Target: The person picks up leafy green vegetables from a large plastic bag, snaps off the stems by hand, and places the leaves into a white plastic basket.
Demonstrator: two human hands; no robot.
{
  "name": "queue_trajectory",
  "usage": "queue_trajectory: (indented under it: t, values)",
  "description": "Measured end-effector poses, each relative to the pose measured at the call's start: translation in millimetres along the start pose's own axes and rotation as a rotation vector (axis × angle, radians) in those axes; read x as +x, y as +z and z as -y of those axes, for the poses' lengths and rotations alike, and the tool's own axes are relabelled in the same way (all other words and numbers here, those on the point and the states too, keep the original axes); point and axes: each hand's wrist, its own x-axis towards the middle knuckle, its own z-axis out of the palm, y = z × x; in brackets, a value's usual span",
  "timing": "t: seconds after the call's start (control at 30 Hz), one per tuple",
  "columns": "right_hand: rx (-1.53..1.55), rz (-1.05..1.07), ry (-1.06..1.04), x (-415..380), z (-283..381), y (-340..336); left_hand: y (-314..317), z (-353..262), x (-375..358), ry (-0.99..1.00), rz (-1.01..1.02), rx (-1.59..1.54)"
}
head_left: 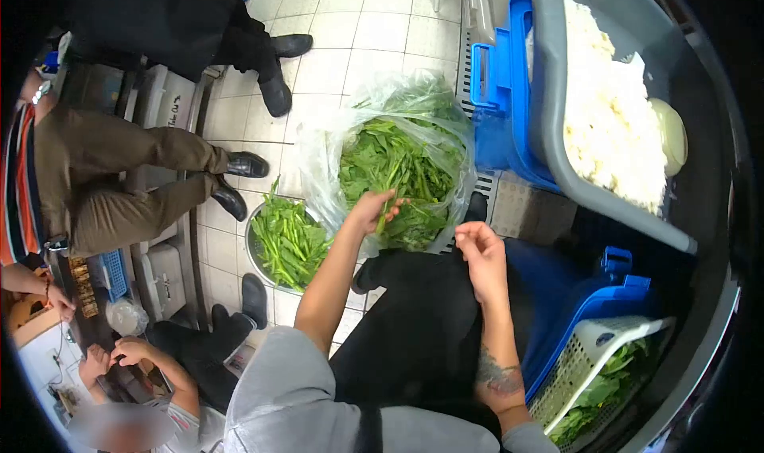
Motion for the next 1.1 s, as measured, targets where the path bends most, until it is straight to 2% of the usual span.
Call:
queue_trajectory:
  t: [0.13,0.23,0.43,0.57,0.63,0.73,0.8,0.83,0.87,0.93,1.03,1.07,1.1]
  values:
    - [-0.043,-0.011,-0.041,-0.8,-6.5,-1.0,4.6,7.9,-89.2,0.179,0.073,-0.052]
    - [-0.064,0.003,-0.066,-2.7,-12.3,-1.6,4.4,21.1,-127.4,0.325,0.125,-0.079]
    - [-0.037,0.019,-0.116,-1.6,-23.5,-6.4,8.6,39.3,-144.7,0.516,0.177,-0.047]
    - [-0.051,0.013,-0.139,0.0,-23.7,-9.1,0.2,52.7,-145.7,0.579,0.084,-0.118]
    - [-0.062,0.015,-0.133,-1.5,-22.7,-11.1,-27.0,66.3,-153.0,0.584,-0.001,-0.205]
    - [-0.090,0.031,-0.117,-4.0,-18.2,-13.3,-92.6,88.5,-164.9,0.598,-0.209,-0.182]
    - [-0.124,0.034,-0.099,-6.4,-12.3,-14.0,-160.4,111.0,-156.3,0.479,-0.395,-0.117]
    - [-0.128,0.028,-0.103,-5.3,-14.7,-14.5,-204.1,120.9,-147.4,0.294,-0.672,0.153]
    - [-0.134,0.023,-0.107,-4.0,-17.4,-14.9,-184.8,113.6,-154.6,0.355,-0.885,0.169]
    - [-0.159,0.030,-0.118,-2.3,-20.3,-14.2,-292.5,157.5,-105.5,0.420,-1.296,0.777]
    - [-0.183,0.051,-0.125,-0.7,-22.6,-16.0,-137.0,71.3,-106.2,-0.014,-1.735,0.835]
    - [-0.182,0.043,-0.116,-1.1,-20.7,-14.7,-143.4,81.7,-76.1,0.307,-1.670,1.164]
    - [-0.181,0.036,-0.107,-2.4,-16.0,-12.5,-116.0,73.0,-55.0,0.522,-1.540,1.269]
